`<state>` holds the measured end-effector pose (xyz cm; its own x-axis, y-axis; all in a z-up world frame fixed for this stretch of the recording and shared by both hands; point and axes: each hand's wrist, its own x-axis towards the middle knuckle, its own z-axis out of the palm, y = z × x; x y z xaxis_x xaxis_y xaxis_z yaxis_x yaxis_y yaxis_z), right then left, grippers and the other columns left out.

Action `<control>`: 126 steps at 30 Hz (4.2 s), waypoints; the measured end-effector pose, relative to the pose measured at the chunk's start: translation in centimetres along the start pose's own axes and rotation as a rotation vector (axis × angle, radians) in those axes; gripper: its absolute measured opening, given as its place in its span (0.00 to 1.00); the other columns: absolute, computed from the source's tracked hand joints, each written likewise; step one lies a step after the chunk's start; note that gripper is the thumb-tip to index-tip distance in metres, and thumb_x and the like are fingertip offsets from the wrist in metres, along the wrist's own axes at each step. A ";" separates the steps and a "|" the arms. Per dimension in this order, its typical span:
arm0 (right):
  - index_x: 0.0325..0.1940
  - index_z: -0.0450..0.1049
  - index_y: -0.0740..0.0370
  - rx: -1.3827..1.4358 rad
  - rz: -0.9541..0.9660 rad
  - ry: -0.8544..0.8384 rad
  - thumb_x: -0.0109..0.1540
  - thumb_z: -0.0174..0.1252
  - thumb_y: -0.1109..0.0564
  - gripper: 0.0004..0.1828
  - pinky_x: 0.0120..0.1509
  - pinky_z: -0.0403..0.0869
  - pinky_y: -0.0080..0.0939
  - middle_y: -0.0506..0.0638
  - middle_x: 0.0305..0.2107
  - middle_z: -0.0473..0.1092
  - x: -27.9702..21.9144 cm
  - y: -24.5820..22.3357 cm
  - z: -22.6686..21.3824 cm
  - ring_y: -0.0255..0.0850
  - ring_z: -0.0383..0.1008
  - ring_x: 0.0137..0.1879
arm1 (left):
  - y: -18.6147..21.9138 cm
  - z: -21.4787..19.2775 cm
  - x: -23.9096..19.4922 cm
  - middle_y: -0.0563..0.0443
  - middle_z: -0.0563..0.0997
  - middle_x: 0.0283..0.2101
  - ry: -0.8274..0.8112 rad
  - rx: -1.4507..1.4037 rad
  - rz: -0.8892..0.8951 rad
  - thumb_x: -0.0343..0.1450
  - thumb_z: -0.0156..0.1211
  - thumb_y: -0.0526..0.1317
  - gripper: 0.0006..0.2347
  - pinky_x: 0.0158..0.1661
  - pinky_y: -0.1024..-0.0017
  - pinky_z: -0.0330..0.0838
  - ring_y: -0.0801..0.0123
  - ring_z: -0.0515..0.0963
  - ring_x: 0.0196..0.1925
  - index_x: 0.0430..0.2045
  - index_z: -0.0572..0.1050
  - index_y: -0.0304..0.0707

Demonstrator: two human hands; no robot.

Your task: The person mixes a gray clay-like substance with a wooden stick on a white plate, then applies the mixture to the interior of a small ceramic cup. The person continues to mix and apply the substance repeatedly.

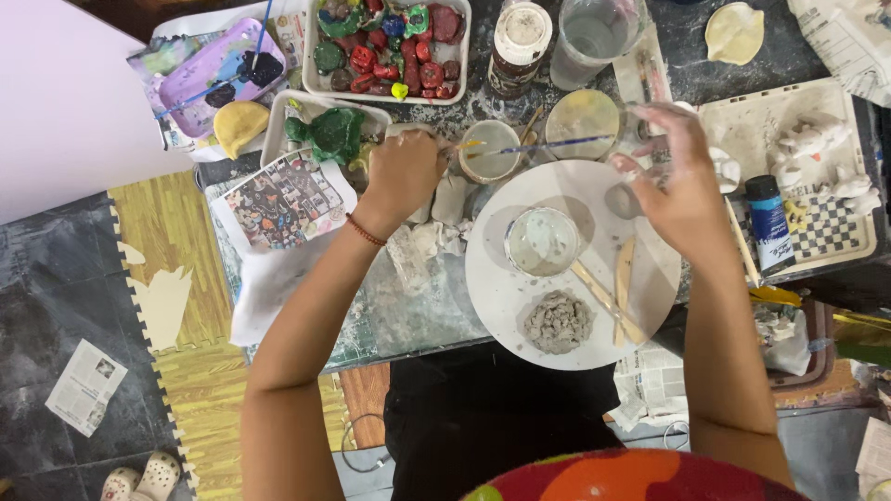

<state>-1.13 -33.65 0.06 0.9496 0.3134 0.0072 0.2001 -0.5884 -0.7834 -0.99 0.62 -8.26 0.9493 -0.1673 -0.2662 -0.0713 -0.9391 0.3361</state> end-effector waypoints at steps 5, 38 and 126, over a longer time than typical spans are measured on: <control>0.71 0.63 0.61 0.071 0.029 0.150 0.71 0.62 0.64 0.25 0.57 0.74 0.37 0.55 0.68 0.63 -1.8 0.3 0.2 0.40 0.73 0.59 | 0.9 1.5 0.7 0.36 0.81 0.41 0.103 -0.046 0.054 0.68 0.61 0.39 0.14 0.41 0.50 0.76 0.43 0.82 0.42 0.47 0.75 0.36; 0.41 0.68 0.54 0.202 -0.025 0.130 0.63 0.71 0.51 0.17 0.67 0.72 0.42 0.47 0.48 0.77 -11.5 -0.1 2.3 0.43 0.74 0.58 | 11.1 3.3 -11.3 0.52 0.82 0.42 0.546 -0.897 0.193 0.65 0.75 0.30 0.13 0.53 0.71 0.74 0.65 0.79 0.47 0.40 0.81 0.42; 0.63 0.61 0.70 0.447 0.162 0.272 0.72 0.50 0.45 0.27 0.68 0.71 0.41 0.58 0.54 0.66 -13.7 -2.3 5.0 0.41 0.69 0.58 | 23.9 6.0 -10.0 0.48 0.81 0.38 -0.418 -2.894 -0.401 0.81 0.49 0.47 0.13 0.45 0.68 0.76 0.63 0.81 0.41 0.38 0.75 0.37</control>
<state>-15.81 -32.82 -1.37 0.9997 0.0062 -0.0216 -0.0197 -0.2200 -0.9753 -14.02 -21.95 -2.94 0.7698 -0.4762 -0.4250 0.3979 0.8787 -0.2638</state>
